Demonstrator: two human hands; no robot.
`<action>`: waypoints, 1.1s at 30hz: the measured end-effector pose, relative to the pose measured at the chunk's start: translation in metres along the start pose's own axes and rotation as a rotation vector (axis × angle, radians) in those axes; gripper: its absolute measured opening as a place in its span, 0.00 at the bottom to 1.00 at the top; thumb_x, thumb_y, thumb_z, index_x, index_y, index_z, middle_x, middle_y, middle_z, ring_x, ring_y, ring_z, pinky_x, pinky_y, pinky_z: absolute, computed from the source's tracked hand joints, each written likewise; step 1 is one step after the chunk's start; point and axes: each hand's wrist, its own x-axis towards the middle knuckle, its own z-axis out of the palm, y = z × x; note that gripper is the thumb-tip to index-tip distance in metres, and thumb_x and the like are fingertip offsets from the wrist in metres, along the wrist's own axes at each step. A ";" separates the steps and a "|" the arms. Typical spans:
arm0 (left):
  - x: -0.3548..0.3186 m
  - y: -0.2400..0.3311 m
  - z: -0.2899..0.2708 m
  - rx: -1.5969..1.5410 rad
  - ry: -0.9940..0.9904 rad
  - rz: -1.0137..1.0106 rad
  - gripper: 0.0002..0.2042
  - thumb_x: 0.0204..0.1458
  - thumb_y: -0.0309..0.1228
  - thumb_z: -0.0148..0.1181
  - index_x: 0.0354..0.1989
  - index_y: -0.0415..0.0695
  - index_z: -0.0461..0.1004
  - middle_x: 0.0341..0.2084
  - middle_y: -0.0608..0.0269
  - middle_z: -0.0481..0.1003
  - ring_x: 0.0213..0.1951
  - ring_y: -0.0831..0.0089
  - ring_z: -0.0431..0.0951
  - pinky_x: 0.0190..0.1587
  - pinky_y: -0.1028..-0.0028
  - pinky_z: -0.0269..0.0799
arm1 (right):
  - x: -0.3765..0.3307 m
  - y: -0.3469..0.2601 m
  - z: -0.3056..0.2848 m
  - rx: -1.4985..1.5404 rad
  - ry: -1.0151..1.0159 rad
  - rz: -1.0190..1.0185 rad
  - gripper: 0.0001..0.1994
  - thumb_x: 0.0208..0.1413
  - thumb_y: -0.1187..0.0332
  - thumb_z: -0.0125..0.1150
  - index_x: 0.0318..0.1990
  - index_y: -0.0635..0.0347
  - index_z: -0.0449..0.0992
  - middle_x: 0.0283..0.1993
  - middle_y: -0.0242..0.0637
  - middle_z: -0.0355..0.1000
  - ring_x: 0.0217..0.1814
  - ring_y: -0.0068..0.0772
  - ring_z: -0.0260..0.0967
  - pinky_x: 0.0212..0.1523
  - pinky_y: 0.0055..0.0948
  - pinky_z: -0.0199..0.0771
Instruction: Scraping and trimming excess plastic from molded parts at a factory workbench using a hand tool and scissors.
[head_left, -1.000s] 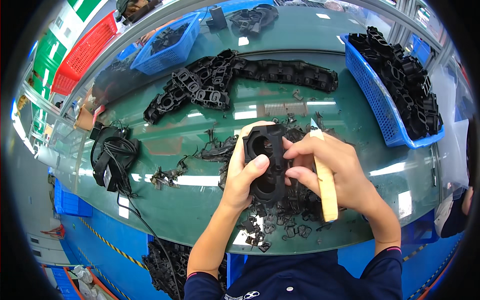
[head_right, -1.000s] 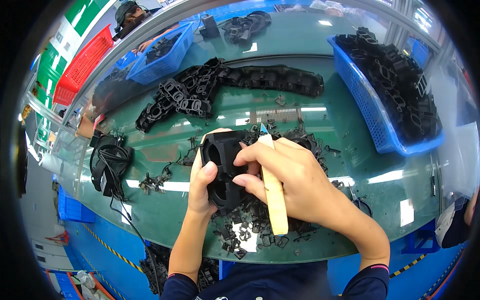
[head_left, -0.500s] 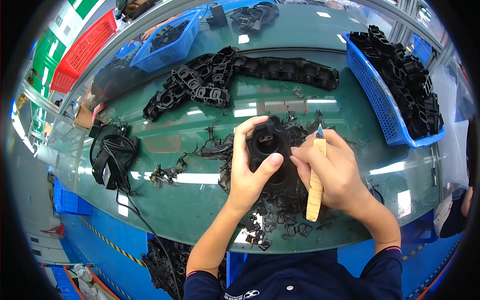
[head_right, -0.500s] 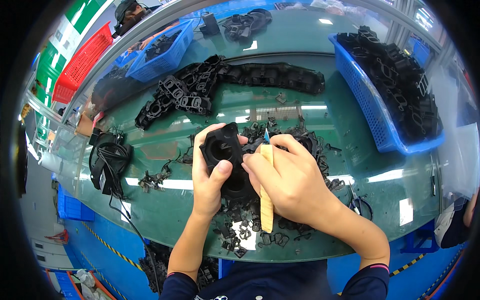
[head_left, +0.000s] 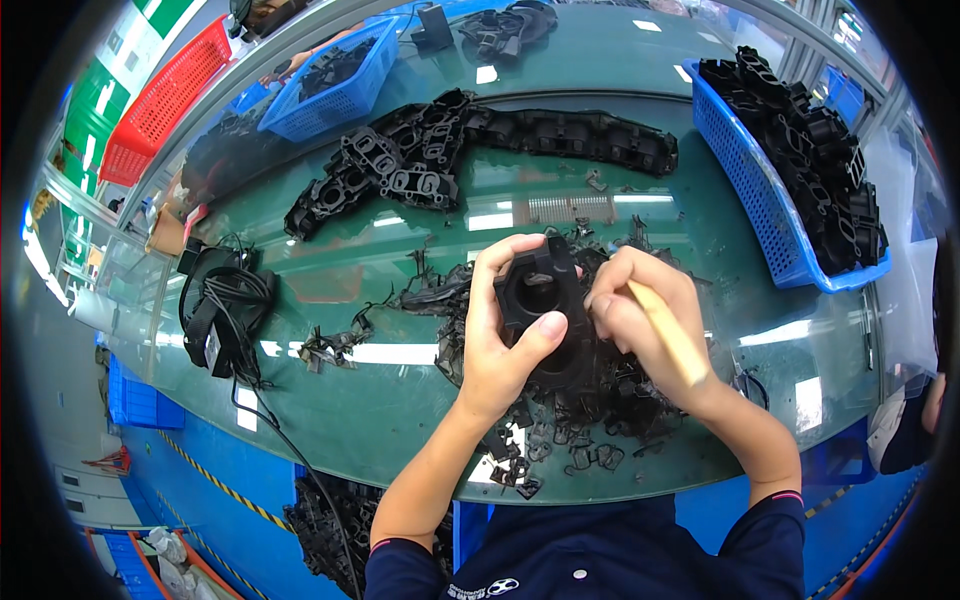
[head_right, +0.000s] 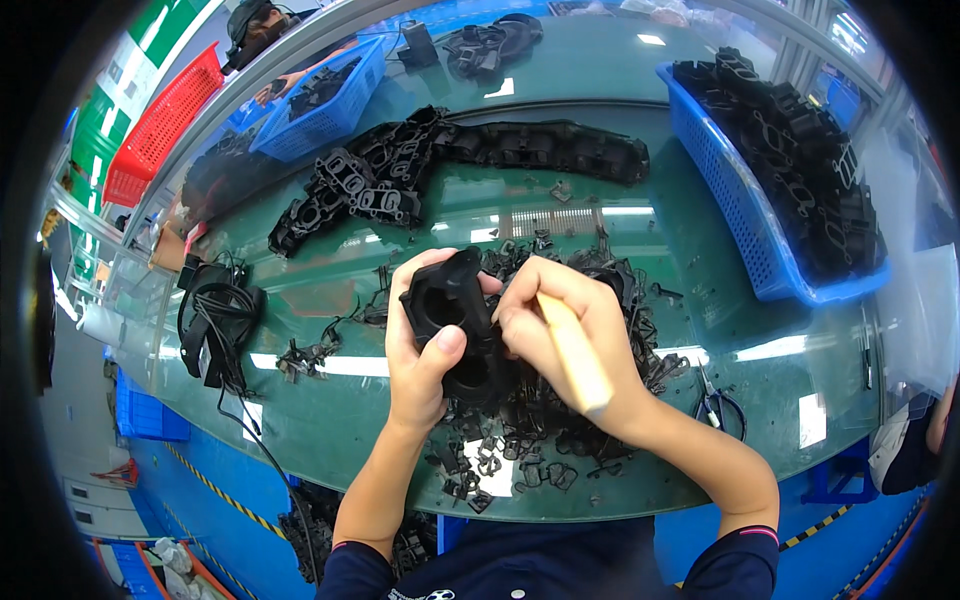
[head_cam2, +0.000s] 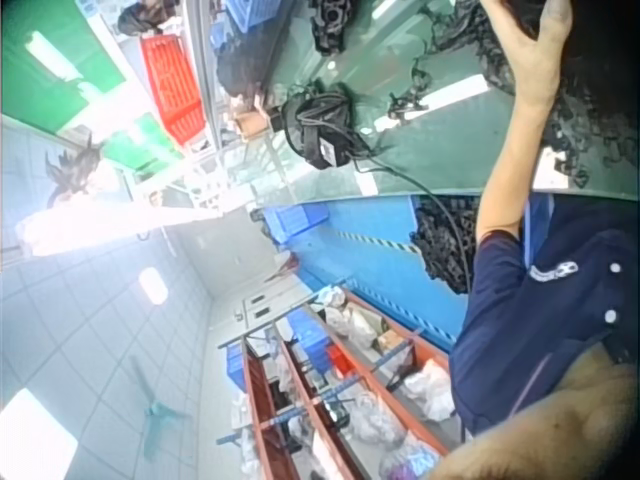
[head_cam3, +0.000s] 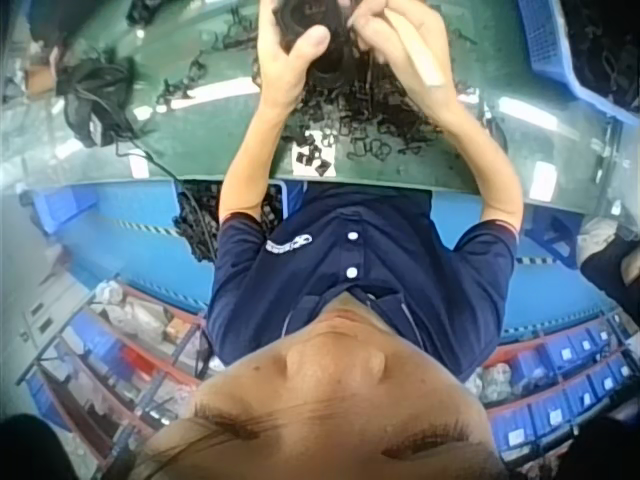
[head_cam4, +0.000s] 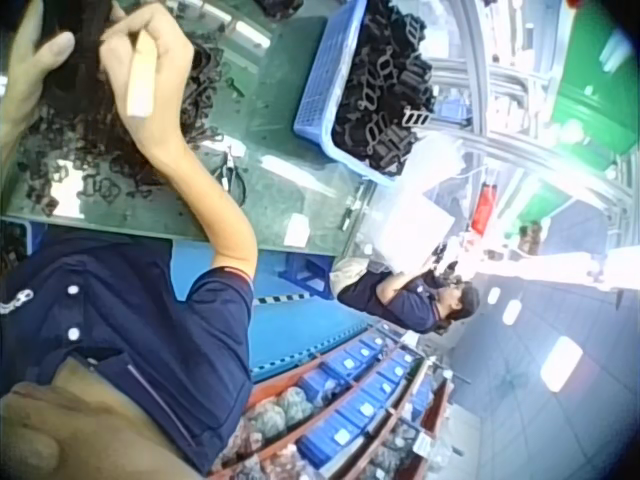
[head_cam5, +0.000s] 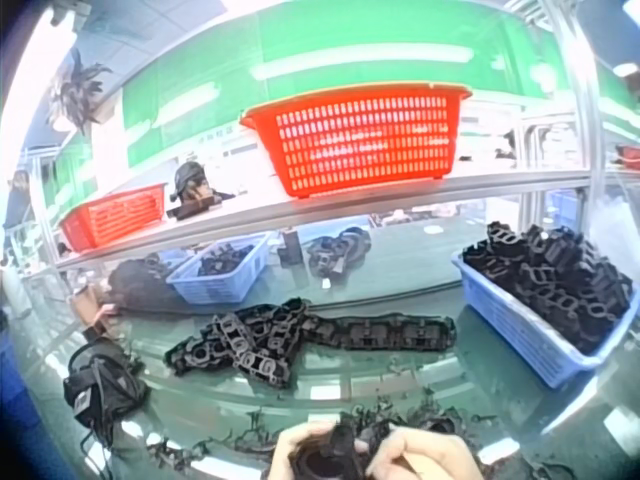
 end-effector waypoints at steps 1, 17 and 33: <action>0.000 0.002 0.001 -0.019 -0.010 0.015 0.32 0.46 0.45 0.61 0.54 0.38 0.57 0.42 0.49 0.70 0.39 0.67 0.75 0.43 0.69 0.73 | 0.000 -0.001 0.000 0.155 -0.018 0.140 0.04 0.52 0.73 0.50 0.27 0.61 0.69 0.24 0.28 0.67 0.24 0.14 0.62 0.24 0.16 0.62; -0.001 0.002 -0.008 -0.699 -0.112 -0.404 0.26 0.55 0.48 0.47 0.50 0.36 0.59 0.39 0.47 0.71 0.27 0.64 0.77 0.26 0.69 0.78 | 0.004 -0.006 -0.004 -0.279 -0.108 -0.556 0.07 0.40 0.80 0.59 0.29 0.60 0.72 0.22 0.32 0.71 0.24 0.28 0.67 0.32 0.25 0.63; 0.001 0.008 -0.004 -0.550 -0.120 -0.500 0.21 0.58 0.43 0.46 0.51 0.41 0.55 0.39 0.50 0.69 0.30 0.67 0.77 0.27 0.71 0.79 | 0.009 -0.005 -0.006 -0.583 -0.088 -0.688 0.08 0.44 0.73 0.65 0.34 0.56 0.76 0.17 0.24 0.68 0.24 0.26 0.67 0.38 0.26 0.61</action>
